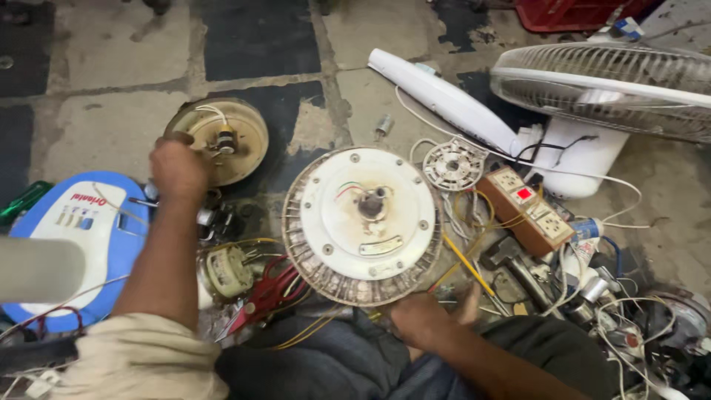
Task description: The person disassembles a fan motor, uses a screwdriver to adjust internal components, and then uses a hammer to reseat the rotor. They reassemble the motor housing and continue adjusting the wiring and internal parts.
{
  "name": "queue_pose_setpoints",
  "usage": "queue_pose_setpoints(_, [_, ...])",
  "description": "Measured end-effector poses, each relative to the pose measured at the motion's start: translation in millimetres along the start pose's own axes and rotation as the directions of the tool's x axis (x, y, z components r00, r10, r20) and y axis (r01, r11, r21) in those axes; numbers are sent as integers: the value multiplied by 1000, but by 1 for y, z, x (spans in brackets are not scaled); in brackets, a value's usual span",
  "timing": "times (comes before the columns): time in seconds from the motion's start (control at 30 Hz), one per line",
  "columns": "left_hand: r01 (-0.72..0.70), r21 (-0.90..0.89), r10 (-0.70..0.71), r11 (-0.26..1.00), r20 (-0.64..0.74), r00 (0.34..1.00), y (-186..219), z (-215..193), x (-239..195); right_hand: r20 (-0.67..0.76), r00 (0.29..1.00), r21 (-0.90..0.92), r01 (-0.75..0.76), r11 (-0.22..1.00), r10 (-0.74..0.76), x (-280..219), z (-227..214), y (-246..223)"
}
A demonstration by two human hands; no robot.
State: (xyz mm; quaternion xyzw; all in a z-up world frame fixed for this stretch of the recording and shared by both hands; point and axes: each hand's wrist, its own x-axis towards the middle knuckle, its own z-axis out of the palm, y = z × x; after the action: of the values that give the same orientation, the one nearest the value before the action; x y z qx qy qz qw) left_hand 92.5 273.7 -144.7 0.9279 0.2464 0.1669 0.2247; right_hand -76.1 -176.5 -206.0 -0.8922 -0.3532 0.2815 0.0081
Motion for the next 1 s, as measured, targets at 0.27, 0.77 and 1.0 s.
queue_pose_setpoints(0.27, [-248, -495, 384, 833, 193, 903, 72, -8, -96, -337, 942, 388, 140, 911, -1, 19, 1, -4])
queue_pose_setpoints(0.77, [519, -739, 17, 430, 581, 814, 115, 1, -165, -119, 720, 991, 128, 37, 684, -38, -117, 39])
queue_pose_setpoints(1.0, [359, -933, 48, -13, 358, 933, 137, -16, -181, -141, 746, 986, 165, 24, 651, -21, -168, -4])
